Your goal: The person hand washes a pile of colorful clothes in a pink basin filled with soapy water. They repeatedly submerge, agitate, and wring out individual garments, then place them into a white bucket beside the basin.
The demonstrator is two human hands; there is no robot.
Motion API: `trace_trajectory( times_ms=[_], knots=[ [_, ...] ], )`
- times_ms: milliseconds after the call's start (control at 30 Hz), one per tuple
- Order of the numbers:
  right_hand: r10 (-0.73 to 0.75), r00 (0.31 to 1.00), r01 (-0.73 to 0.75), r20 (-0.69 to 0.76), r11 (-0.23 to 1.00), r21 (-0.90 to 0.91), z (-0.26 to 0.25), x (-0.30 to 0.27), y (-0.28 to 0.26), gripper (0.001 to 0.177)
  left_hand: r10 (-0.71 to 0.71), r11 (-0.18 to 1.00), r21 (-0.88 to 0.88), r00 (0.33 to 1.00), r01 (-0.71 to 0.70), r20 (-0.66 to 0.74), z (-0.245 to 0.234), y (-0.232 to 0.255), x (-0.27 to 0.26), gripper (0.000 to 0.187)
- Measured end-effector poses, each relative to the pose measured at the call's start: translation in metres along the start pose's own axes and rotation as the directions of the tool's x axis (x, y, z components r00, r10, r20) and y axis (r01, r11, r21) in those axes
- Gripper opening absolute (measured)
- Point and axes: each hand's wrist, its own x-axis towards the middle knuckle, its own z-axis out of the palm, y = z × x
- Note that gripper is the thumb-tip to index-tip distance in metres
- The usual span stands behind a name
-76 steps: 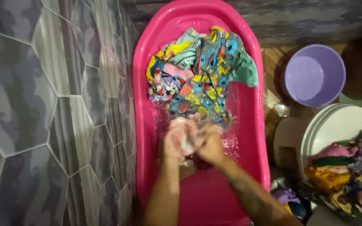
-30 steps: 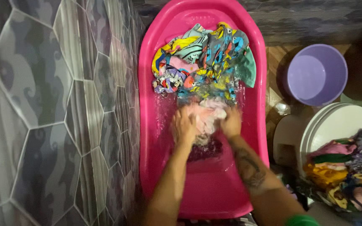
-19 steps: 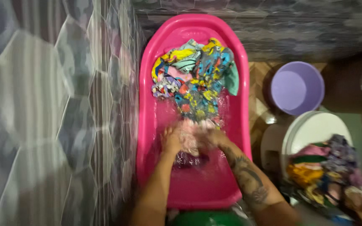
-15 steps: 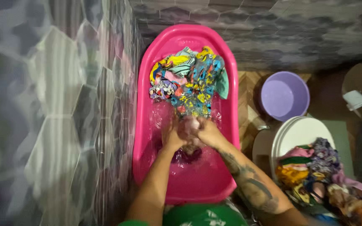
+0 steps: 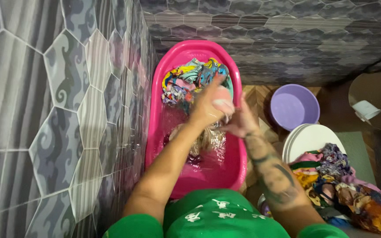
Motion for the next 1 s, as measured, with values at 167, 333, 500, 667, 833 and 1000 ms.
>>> trace_trajectory(
  times_ms=[167, 333, 500, 667, 833, 1000],
  knots=[
    [-0.553, 0.654, 0.695, 0.516, 0.709, -0.121, 0.013, 0.042, 0.027, 0.067, 0.262, 0.965, -0.04, 0.957, -0.259, 0.124, -0.03, 0.032, -0.007, 0.05],
    [-0.652, 0.376, 0.918, 0.658, 0.356, -0.172, 0.044, 0.034, 0.017, 0.074, -0.071, 0.987, -0.163, 0.927, 0.011, -0.369, -0.042, 0.008, -0.004, 0.045],
    [-0.707, 0.533, 0.833, 0.465, 0.344, -0.433, 0.103, 0.008, 0.003, 0.027, -0.764, 0.548, -0.545, 0.645, 0.635, -0.016, -0.028, -0.038, 0.016, 0.04],
    [-0.333, 0.164, 0.766, 0.929, -0.55, -0.333, 0.117, -0.016, -0.008, 0.021, -0.746, 0.348, -0.144, 0.367, 0.926, 0.555, -0.023, -0.094, 0.052, 0.035],
    [-0.133, 0.314, 0.716, 0.94, -0.618, -0.326, 0.069, -0.005, -0.001, 0.021, -0.7, 0.364, 0.069, 0.224, 0.929, 0.679, 0.018, -0.125, 0.053, 0.031],
    [-0.469, 0.881, 0.465, 0.069, 0.827, -0.316, -0.037, 0.016, 0.0, 0.038, -0.754, 0.416, -0.073, 0.389, 0.906, 0.53, 0.076, -0.129, 0.036, 0.027]
  ],
)
